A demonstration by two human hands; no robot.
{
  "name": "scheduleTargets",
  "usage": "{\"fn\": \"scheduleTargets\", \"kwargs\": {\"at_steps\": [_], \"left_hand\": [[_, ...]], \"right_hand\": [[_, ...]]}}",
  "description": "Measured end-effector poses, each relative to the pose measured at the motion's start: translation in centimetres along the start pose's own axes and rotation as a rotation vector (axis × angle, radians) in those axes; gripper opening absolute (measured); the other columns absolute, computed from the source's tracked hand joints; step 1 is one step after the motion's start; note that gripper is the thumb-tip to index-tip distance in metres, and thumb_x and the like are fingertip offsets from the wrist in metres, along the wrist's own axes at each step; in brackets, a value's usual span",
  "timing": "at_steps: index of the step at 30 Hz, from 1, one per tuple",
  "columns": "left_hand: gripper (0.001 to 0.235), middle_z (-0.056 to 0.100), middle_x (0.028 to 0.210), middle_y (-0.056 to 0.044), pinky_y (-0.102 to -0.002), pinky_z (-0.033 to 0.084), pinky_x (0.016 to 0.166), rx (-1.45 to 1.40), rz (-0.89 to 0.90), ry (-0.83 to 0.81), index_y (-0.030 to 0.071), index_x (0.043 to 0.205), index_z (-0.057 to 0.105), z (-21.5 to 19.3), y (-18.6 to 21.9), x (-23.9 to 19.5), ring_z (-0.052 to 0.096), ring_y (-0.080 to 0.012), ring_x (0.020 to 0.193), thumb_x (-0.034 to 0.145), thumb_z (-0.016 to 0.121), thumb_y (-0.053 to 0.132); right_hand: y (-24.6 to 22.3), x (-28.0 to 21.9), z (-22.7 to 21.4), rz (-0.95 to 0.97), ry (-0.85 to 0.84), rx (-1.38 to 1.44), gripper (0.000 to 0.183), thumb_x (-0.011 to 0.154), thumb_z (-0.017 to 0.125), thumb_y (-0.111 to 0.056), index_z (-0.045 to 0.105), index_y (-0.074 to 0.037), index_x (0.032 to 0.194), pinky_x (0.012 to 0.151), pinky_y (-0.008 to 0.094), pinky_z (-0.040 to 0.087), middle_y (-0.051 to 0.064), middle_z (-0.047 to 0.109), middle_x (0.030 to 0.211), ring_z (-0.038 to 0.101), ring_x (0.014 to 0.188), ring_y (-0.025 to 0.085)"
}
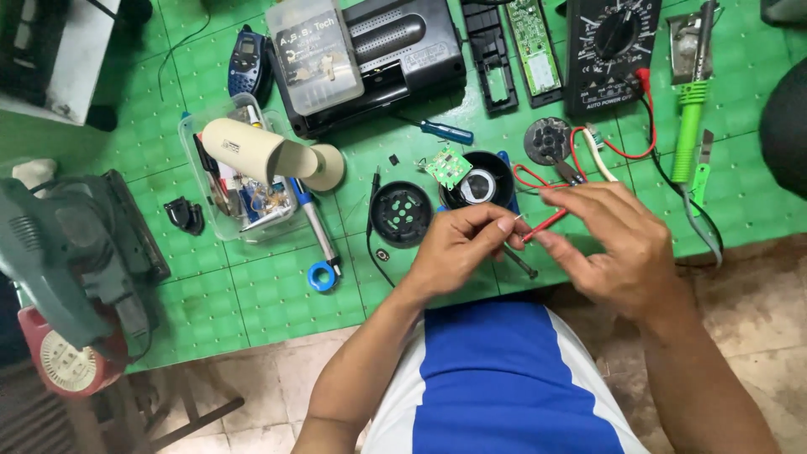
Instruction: Stripping wires and soldering them to a circuit board as part of an electronics repair task.
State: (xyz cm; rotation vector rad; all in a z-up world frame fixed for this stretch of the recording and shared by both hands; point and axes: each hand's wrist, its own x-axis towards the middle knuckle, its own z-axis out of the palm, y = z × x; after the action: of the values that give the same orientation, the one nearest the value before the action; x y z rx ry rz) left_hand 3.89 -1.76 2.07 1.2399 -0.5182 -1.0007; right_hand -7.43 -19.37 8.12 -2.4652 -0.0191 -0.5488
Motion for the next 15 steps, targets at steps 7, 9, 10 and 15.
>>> {"fn": "scheduleTargets", "kwargs": {"at_steps": [7,9,10,15], "left_hand": [[0.027,0.07,0.088,-0.001,-0.024,0.05,0.071,0.466,0.235,0.01,0.009,0.101,0.071,0.6,2.4,-0.6,0.064,-0.0099,0.077,0.107,0.053,0.028],[0.026,0.071,0.094,-0.007,-0.03,0.052,0.076,0.566,0.359,0.004,0.006,0.109,0.071,0.5,2.3,-0.6,0.07,-0.0193,0.084,0.107,0.054,0.025],[0.026,0.071,0.094,-0.007,-0.03,0.052,0.076,0.568,0.361,0.006,0.006,0.109,0.071,0.7,2.4,-0.9,0.07,-0.0193,0.084,0.107,0.054,0.025],[0.064,0.058,0.136,-0.012,-0.025,0.064,0.075,0.449,0.299,0.507,0.011,0.147,0.046,2.3,3.6,-2.6,0.068,-0.016,0.103,0.092,0.075,0.022]], "right_hand": [[0.1,0.0,0.8,-0.042,0.004,0.105,0.011,0.095,0.076,-0.004,0.074,0.001,0.105,0.088,0.038,0.054,0.01,0.076,0.101,0.068,0.091,0.03],[-0.2,0.0,0.7,-0.036,0.012,0.127,0.005,0.094,0.077,-0.001,0.074,0.0,0.098,0.085,0.037,0.054,0.009,0.074,0.092,0.067,0.087,0.029],[-0.2,-0.4,0.7,-0.038,0.013,0.128,0.005,0.094,0.077,-0.001,0.074,0.0,0.098,0.085,0.037,0.054,0.009,0.074,0.092,0.067,0.087,0.029],[0.3,-2.0,0.9,-0.152,0.281,-0.147,0.006,0.102,0.074,-0.003,0.074,0.002,0.098,0.079,0.042,0.055,0.015,0.073,0.092,0.068,0.083,0.034]]}}
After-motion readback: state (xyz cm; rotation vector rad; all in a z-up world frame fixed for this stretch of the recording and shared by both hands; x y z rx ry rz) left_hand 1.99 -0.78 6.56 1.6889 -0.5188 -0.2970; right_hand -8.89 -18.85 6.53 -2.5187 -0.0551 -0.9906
